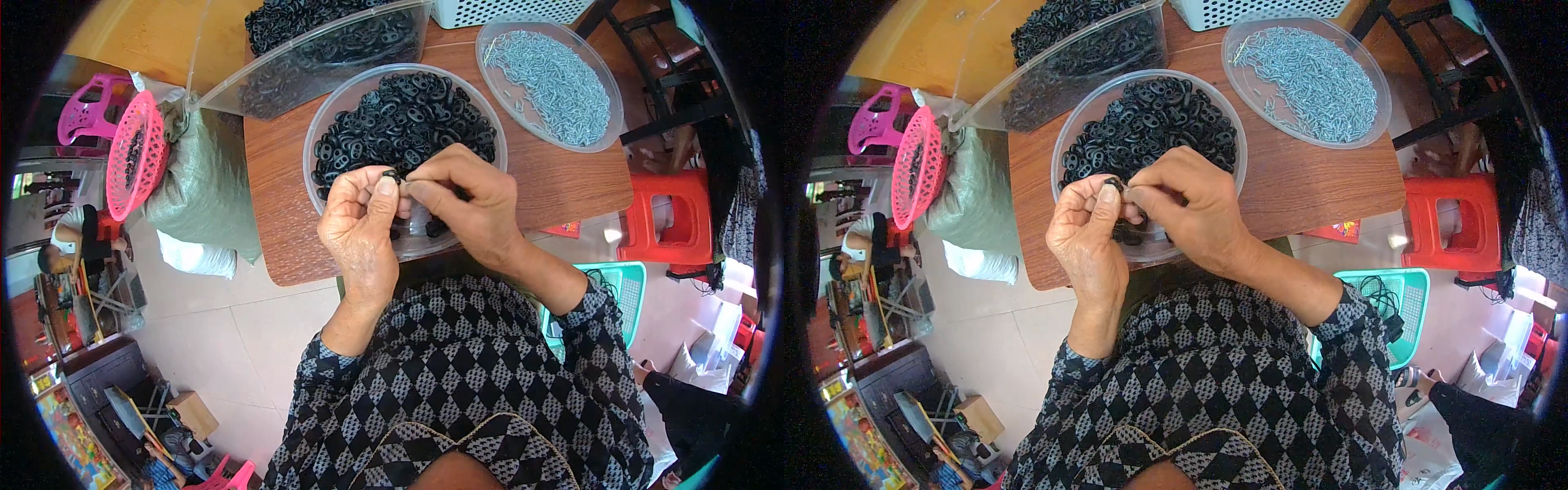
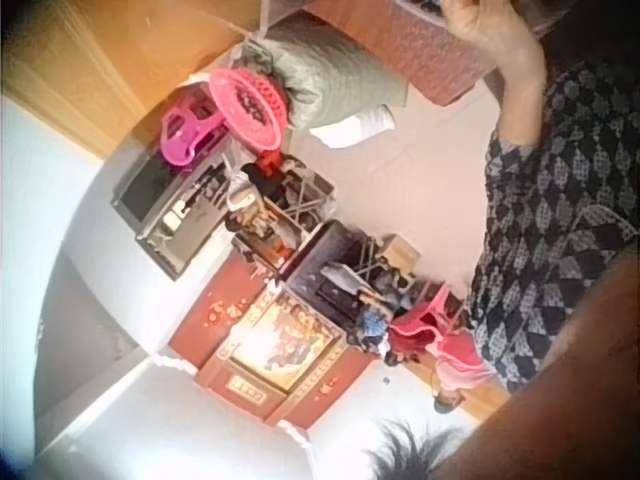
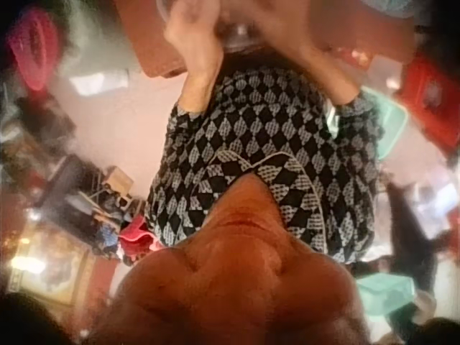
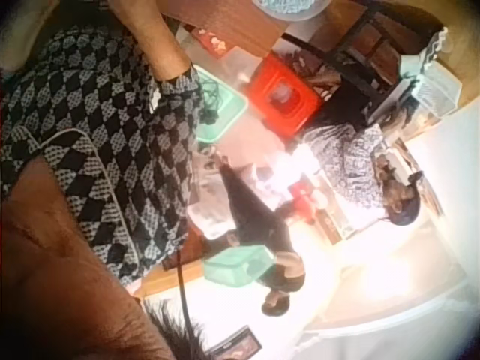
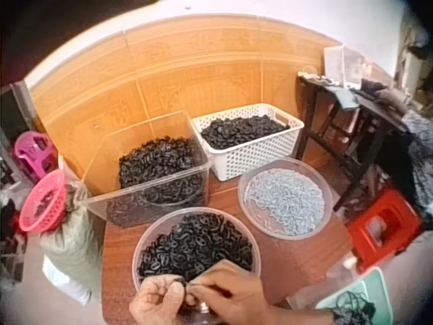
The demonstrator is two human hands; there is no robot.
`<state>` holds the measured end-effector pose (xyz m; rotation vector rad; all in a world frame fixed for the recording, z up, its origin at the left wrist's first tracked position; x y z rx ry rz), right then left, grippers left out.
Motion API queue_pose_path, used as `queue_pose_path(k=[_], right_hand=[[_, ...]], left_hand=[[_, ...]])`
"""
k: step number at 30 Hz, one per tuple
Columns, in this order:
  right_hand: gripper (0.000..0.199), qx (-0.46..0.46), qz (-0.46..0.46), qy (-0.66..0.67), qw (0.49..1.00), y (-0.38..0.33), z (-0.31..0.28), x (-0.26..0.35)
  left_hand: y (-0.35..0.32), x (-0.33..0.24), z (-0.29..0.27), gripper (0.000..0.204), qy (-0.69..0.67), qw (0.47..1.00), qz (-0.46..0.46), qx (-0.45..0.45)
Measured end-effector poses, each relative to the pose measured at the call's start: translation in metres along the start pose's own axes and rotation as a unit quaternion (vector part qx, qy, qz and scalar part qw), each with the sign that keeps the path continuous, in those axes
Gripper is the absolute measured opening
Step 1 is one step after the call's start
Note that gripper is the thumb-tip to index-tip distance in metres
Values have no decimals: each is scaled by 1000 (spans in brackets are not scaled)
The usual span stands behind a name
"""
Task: The person sits at a table and repeatedly picks up small black plastic rings and light blue metal pins. They insert the pins into the rings by hand and place the assembled units into a clear plastic container.
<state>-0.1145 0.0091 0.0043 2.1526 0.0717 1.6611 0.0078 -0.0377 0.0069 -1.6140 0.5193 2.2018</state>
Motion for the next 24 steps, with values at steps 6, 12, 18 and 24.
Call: queue_pose_path(k=[6,12,18,24], right_hand=[[10,20,155,281,947,1,-3,2],[10,37,164,290,942,1,-6,0],[11,25,170,310,935,-2,-2,-9],[11,17,175,327,928,-2,0,-6]], left_hand=[[0,-10,3,9,2,1000,-4,6],[1,-12,2,9,39,999,5,18],[-1,-13,2,10,73,997,13,20],[-1,-11,1,10,95,995,18,17]])
Point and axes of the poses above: each hand's wrist, its own y-axis towards the middle knuckle, its own z-axis out of the palm, x = y × z, the point moved 1 cm from there along y, towards the middle knuckle, and after that the axes turned 11 degrees about x, right-handed, at the moved point
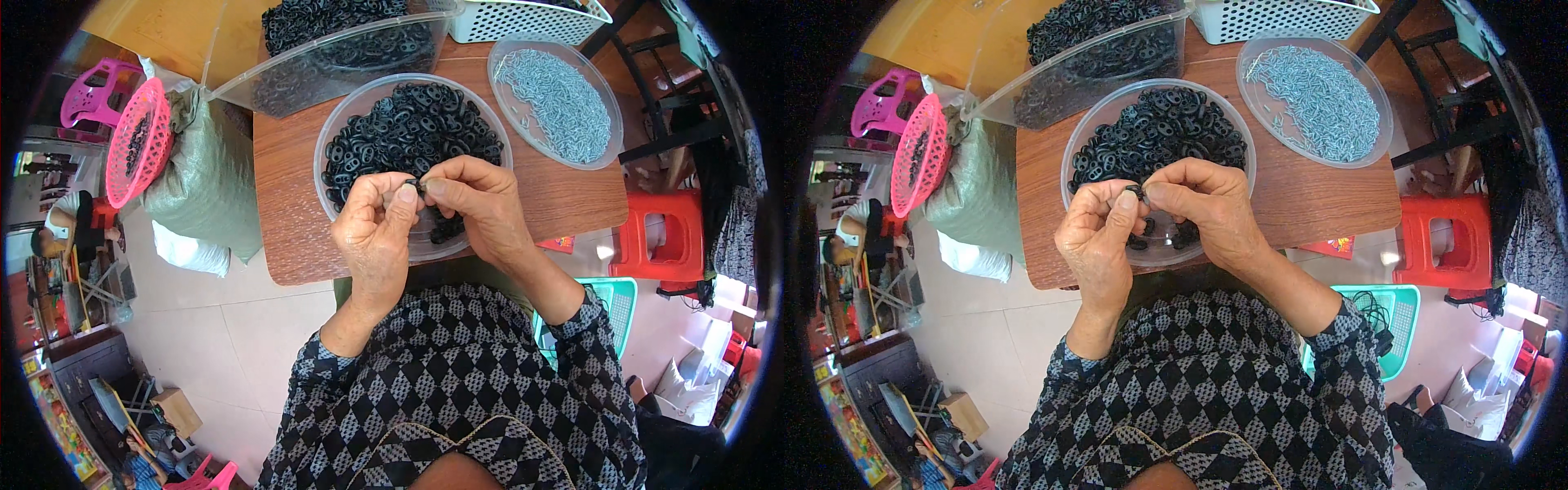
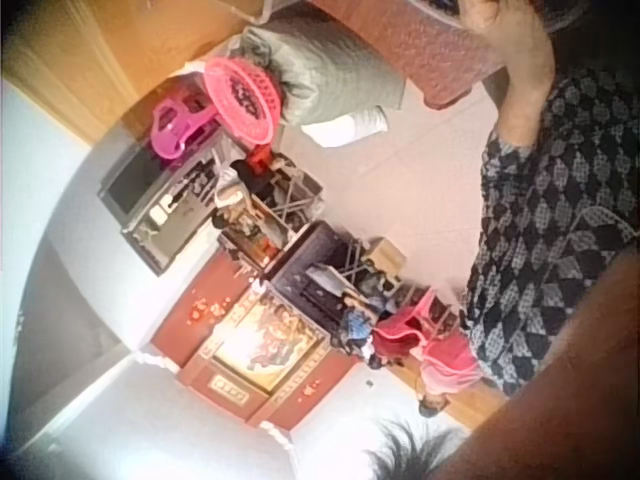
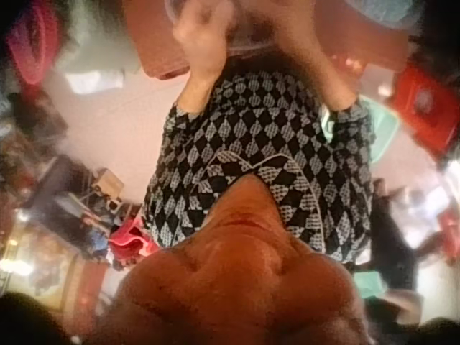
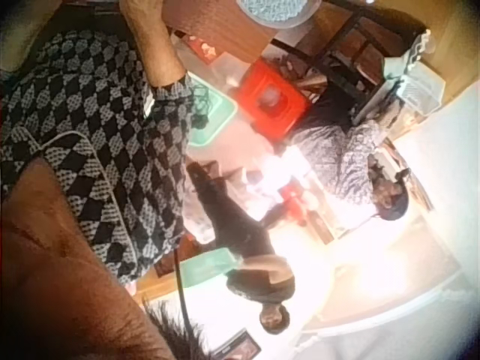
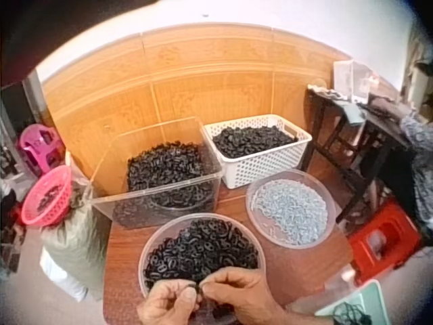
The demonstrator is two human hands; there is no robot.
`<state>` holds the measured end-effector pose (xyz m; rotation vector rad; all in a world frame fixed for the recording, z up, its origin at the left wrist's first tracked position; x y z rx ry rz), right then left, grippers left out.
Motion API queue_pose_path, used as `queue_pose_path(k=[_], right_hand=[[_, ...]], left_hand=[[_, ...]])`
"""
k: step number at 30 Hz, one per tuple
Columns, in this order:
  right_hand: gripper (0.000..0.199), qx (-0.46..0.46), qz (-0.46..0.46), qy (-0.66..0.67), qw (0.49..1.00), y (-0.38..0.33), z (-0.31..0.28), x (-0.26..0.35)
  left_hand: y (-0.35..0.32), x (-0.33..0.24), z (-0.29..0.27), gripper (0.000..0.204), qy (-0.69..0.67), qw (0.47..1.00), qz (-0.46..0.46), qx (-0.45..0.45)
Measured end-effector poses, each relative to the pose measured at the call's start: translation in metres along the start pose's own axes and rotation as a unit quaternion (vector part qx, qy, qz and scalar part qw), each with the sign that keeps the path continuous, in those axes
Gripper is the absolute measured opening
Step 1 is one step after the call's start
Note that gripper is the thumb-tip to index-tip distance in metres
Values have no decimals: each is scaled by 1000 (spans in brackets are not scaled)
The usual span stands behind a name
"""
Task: The person sits at a table and repeatedly picks up small black plastic rings and light blue metal pins. They insert the pins into the rings by hand and place the assembled units into a clear plastic container.
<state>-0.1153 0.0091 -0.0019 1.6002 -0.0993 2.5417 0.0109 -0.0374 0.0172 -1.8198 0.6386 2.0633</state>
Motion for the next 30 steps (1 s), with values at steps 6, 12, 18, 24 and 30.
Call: queue_pose_path(k=[6,12,18,24,30], right_hand=[[10,0,-4,-12,1000,0,-2,-3],[10,-11,1,-31,999,-1,0,-4],[7,-25,-63,-108,992,-3,9,-2],[4,-35,-121,-275,953,-6,11,0],[3,-17,-212,-370,904,-2,13,4]], left_hand=[[0,1,0,11,-9,1000,10,3],[-1,4,-1,10,-9,1000,6,-2],[-3,10,0,9,16,999,31,-18],[-5,12,3,9,13,999,44,-20],[-8,15,6,8,21,997,70,-32]])
Point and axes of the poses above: each hand's wrist, its own y-axis towards the middle knuckle, its own z-axis out of the palm, x = y × z, the point moved 1 cm from there along y, towards the middle knuckle, and after that the axes turned 11 degrees about x, right-handed, at the moved point
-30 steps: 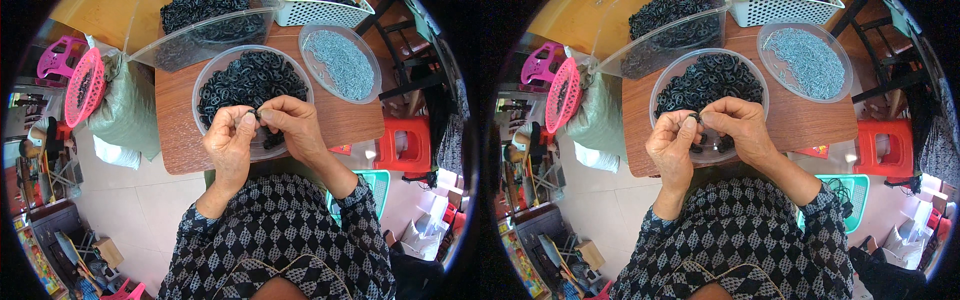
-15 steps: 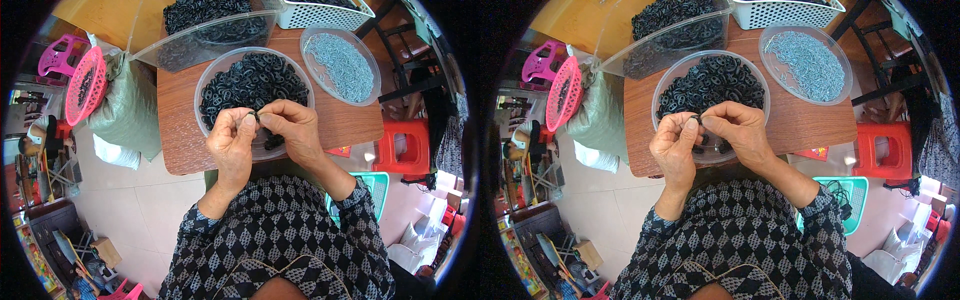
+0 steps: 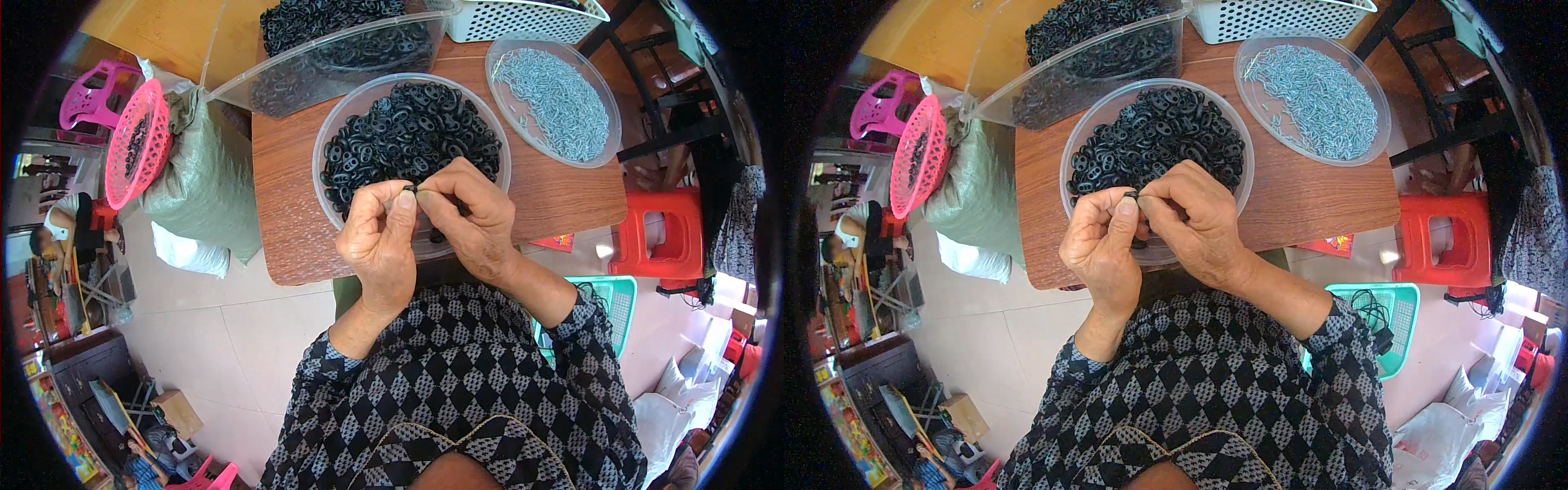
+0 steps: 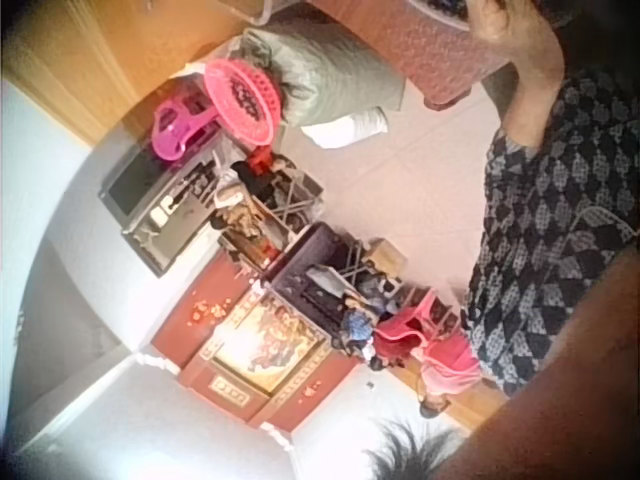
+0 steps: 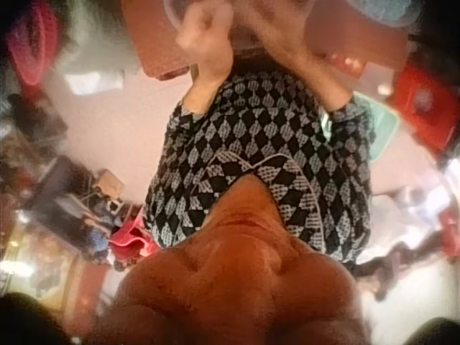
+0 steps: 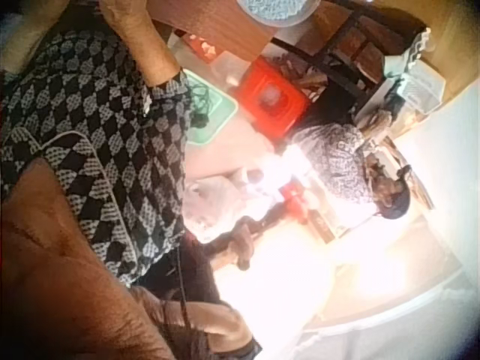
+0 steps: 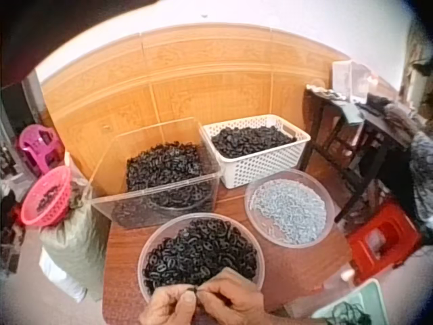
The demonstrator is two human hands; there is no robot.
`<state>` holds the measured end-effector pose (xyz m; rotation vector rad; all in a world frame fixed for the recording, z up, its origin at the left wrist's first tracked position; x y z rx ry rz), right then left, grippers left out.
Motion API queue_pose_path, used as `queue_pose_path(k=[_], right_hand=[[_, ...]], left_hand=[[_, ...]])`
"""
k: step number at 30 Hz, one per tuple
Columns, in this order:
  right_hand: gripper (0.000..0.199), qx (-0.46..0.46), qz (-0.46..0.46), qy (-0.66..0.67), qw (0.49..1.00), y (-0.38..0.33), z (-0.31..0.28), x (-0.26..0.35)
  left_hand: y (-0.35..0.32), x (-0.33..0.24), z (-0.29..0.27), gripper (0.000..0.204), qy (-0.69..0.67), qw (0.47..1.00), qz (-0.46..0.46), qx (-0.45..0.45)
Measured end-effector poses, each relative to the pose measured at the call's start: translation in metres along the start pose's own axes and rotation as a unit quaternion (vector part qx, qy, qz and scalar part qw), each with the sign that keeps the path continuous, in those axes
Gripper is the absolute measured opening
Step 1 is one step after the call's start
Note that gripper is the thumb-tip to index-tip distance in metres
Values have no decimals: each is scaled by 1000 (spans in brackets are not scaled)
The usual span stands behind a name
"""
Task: The person sits at a table and repeatedly picks up small black plastic rings and light blue metal pins. They insert the pins into the rings by hand and place the assembled units into a clear plastic container.
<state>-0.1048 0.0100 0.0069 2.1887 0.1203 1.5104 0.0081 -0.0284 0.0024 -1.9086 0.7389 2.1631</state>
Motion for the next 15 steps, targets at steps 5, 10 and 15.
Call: queue_pose_path(k=[5,10,15], right_hand=[[5,23,-41,-38,998,3,1,-5],[4,38,-32,-9,999,6,0,-7],[5,36,58,69,995,3,0,-7]], left_hand=[[0,5,-4,7,34,999,6,6],[3,-4,-9,7,-55,997,-44,7],[2,-3,-9,9,-58,997,-34,22]])
Point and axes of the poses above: each hand's wrist, its own y-axis towards the middle knuckle, its own z-axis out of the palm, x = y × z, the point moved 1 cm from there along y, towards the middle knuckle, and after that the axes turned 11 degrees about x, right-handed, at the moved point
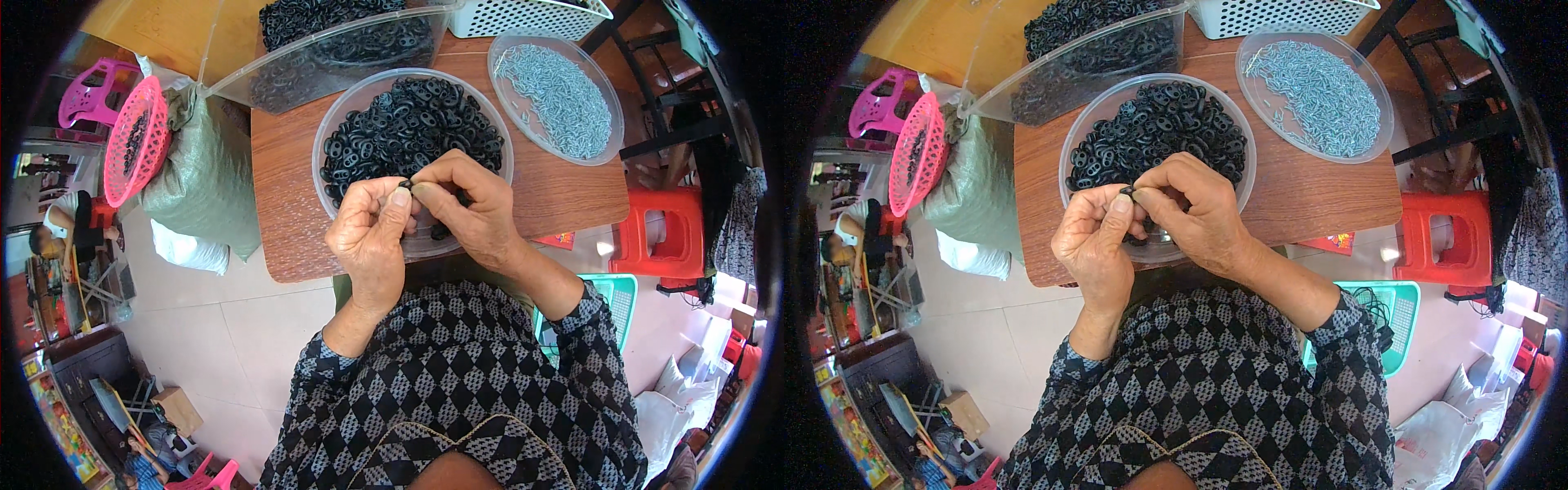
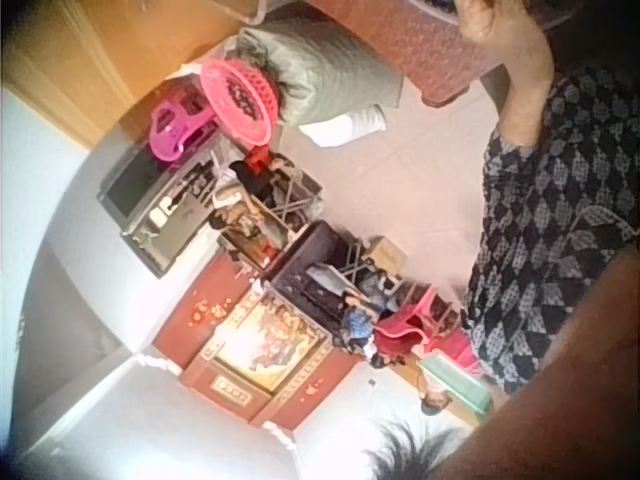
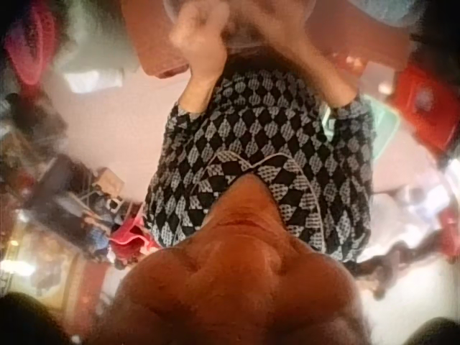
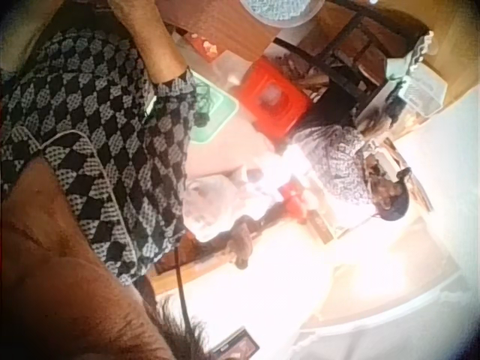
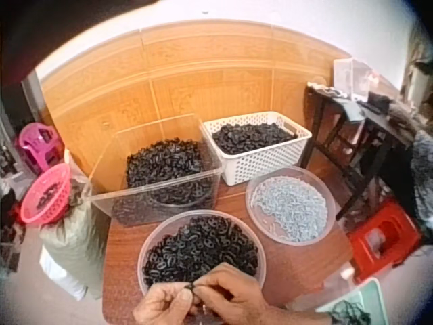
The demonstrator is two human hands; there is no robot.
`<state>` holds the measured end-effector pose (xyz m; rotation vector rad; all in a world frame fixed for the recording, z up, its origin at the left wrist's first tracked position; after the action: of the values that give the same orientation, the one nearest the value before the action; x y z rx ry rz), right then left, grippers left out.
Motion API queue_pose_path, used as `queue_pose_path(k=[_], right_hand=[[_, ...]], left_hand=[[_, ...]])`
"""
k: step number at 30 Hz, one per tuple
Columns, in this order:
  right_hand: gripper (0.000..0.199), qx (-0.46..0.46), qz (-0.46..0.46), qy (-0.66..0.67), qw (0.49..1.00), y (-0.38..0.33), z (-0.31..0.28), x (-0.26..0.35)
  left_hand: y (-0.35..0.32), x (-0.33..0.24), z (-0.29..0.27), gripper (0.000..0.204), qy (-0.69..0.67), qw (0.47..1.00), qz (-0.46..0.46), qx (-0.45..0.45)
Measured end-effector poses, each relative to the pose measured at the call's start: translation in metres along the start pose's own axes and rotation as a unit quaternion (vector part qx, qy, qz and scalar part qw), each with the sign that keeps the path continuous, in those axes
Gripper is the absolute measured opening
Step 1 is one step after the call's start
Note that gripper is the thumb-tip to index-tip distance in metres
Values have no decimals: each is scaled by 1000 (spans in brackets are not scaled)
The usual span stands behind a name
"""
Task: The person sits at a table and repeatedly picks up small black plastic rings and light blue metal pins. They insert the pins into the rings by hand and place the assembled units into a clear plastic container.
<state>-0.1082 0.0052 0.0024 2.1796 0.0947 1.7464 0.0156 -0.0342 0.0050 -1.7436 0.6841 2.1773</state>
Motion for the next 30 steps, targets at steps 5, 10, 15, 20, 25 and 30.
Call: queue_pose_path(k=[5,10,15,20,25,30], right_hand=[[6,-3,28,24,999,-1,-1,1],[4,1,56,54,997,-1,0,3],[3,34,-36,-45,998,1,-6,3],[7,50,-94,-102,989,4,-7,3],[5,41,-62,-67,995,6,-2,1],[7,28,33,21,999,6,-4,5]], left_hand=[[1,0,1,10,-18,1000,-10,-8],[1,1,1,10,-15,1000,-11,-13],[-1,0,2,10,27,1000,14,-5],[-5,4,2,9,72,997,26,-7],[1,2,0,8,-28,999,-27,-38],[4,-1,-3,8,-35,998,-31,-41]])
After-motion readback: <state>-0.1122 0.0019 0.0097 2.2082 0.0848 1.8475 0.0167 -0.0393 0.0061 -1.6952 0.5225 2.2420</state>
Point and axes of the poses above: each hand's wrist, its own y-axis towards the middle knuckle, its own z-axis out of the palm, x = y × z, the point moved 1 cm from there along y, towards the middle knuckle, and after that the axes turned 11 degrees about x, right-handed, at the moved point
